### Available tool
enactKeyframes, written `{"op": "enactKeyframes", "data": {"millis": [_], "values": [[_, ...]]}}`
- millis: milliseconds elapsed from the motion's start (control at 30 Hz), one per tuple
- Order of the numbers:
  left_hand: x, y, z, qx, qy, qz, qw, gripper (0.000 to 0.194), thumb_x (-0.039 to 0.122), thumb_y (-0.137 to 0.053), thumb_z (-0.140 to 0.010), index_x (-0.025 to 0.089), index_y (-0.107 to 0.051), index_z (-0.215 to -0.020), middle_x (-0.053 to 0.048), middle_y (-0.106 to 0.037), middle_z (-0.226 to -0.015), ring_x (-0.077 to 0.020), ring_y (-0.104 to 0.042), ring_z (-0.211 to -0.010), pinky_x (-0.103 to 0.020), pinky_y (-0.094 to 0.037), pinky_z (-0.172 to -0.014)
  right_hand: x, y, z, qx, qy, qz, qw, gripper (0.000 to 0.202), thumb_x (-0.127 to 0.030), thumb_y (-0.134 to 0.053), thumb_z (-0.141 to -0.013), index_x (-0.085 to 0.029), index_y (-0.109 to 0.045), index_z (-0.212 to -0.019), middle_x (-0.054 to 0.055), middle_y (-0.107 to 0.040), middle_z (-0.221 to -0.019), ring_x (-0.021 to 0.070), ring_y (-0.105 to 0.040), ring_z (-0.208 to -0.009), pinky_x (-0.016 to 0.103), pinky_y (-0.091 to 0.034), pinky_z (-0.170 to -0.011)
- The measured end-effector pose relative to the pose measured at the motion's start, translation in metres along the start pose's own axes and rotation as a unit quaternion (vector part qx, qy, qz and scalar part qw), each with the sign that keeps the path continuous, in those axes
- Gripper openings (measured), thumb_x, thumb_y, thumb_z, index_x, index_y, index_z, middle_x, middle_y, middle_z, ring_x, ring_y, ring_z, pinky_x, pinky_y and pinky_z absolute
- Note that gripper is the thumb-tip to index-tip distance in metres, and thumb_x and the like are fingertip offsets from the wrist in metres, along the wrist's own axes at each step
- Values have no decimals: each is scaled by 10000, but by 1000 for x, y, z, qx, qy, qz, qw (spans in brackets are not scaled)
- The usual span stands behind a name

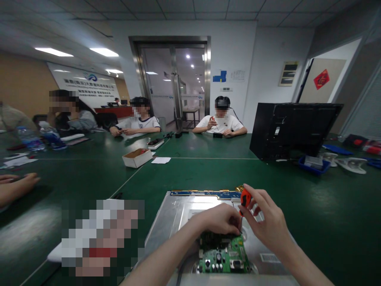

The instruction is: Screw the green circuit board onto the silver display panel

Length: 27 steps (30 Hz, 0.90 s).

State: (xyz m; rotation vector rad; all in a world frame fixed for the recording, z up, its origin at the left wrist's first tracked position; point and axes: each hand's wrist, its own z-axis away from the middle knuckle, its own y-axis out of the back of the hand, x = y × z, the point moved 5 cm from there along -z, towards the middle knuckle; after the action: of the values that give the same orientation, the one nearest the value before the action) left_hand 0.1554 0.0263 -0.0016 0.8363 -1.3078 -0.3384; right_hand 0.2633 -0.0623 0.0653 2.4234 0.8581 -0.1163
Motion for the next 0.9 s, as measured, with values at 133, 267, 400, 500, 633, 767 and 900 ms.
{"op": "enactKeyframes", "data": {"millis": [133, 267, 400, 500, 633, 767, 900], "values": [[2, 0, -1, 2, -6, -17, 1000, 139, 62, -789, -760, 165, -696, -769, 49, -617, -682, -121, -562, -642, -188, -409, -600, -4, 3, -1, 13, 0, 33, 999, 501, -214, -539, -985, -216, -424, -1473, 40, -639, -877, 127, -601, -566, 238, -532, -503], [3, 0, -2, 0, -14, -27, 1000, 152, 53, -793, -750, 177, -712, -786, 46, -629, -687, -132, -569, -661, -200, -414, -622, -1, 3, 1, 22, -24, 29, 999, 471, -221, -545, -964, -192, -453, -1425, 44, -663, -870, 136, -616, -551, 245, -530, -483], [3, -1, -2, 0, -17, -18, 1000, 145, 50, -778, -767, 175, -712, -797, 38, -659, -709, -137, -605, -679, -195, -434, -630, 0, 4, 2, 27, -22, 24, 999, 412, -235, -557, -955, -180, -489, -1357, 48, -671, -869, 142, -630, -557, 246, -532, -478], [1, -3, -3, -2, -16, -9, 1000, 138, 45, -760, -775, 173, -715, -802, 30, -681, -724, -139, -622, -688, -197, -448, -640, 0, 4, 1, 32, -17, 27, 999, 386, -242, -557, -956, -184, -497, -1333, 44, -673, -867, 141, -628, -556, 253, -537, -489], [0, -4, -3, -4, -12, 0, 1000, 120, 56, -754, -780, 168, -720, -805, 24, -694, -729, -148, -634, -697, -204, -460, -646, 1, 3, 1, 20, -24, 25, 999, 370, -242, -548, -961, -183, -503, -1322, 41, -663, -861, 132, -615, -542, 246, -528, -479], [2, -2, -1, -4, -13, 5, 1000, 129, 40, -745, -787, 166, -721, -805, 30, -684, -720, -141, -632, -694, -199, -460, -655, 1, 3, 1, 17, -19, 13, 1000, 384, -233, -552, -961, -190, -493, -1338, 33, -648, -857, 124, -604, -543, 239, -528, -487], [2, 0, 1, -2, -9, 3, 1000, 130, 48, -749, -787, 174, -727, -814, 38, -673, -713, -135, -617, -682, -193, -447, -634, 1, 2, 0, 11, -13, 3, 1000, 393, -228, -543, -972, -200, -476, -1358, 35, -641, -870, 120, -597, -552, 234, -534, -495]]}}
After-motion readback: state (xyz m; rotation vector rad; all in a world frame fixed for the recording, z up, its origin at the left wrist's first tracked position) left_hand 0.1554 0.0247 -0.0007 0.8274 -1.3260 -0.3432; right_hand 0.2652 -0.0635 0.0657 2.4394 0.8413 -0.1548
